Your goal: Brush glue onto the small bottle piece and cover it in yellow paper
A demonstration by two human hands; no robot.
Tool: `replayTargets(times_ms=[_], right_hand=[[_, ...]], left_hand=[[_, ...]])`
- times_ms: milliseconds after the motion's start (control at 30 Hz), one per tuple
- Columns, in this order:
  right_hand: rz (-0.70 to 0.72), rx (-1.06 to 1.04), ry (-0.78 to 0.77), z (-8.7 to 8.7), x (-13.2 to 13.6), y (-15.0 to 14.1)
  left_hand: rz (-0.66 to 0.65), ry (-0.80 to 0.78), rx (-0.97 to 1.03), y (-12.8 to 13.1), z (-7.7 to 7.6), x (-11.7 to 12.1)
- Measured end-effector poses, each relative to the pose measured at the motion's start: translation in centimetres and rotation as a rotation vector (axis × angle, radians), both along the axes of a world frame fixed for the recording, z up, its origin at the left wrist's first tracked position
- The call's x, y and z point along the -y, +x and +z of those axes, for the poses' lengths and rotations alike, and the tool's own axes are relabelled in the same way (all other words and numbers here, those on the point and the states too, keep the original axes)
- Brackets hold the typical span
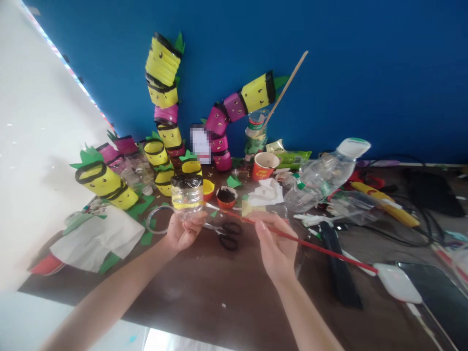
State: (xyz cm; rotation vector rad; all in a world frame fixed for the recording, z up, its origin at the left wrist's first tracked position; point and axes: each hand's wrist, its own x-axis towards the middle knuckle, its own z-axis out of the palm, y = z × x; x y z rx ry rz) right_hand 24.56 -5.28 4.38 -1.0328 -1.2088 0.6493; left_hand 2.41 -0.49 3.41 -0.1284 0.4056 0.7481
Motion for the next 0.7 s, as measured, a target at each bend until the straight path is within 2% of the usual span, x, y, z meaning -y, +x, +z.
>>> replayTargets(times_ms=[133, 267, 400, 567, 700], right_hand=[[0.119, -0.054, 0.035, 0.32, 0.13, -0.54], [0.065, 0.005, 0.035, 0.37, 0.08, -0.64], [-0.017, 0.021, 0.034, 0.25, -0.02, -0.14], [0.04, -0.071, 0.059, 0.38, 0.13, -0.09], [0.073, -0.008, 0.017, 0.22, 0.26, -0.25]], left_hand=[[-0.013, 0.013, 0.007, 0.12, 0.03, 0.06], [-0.043, 0.008, 0.012, 0.08, 0.22, 0.05], [-0.018, -0.005, -0.005, -0.01, 0.23, 0.03], [0.014, 0.016, -0.015, 0.15, 0.14, 0.07], [-0.002, 0.041, 0.016, 0.08, 0.02, 0.02]])
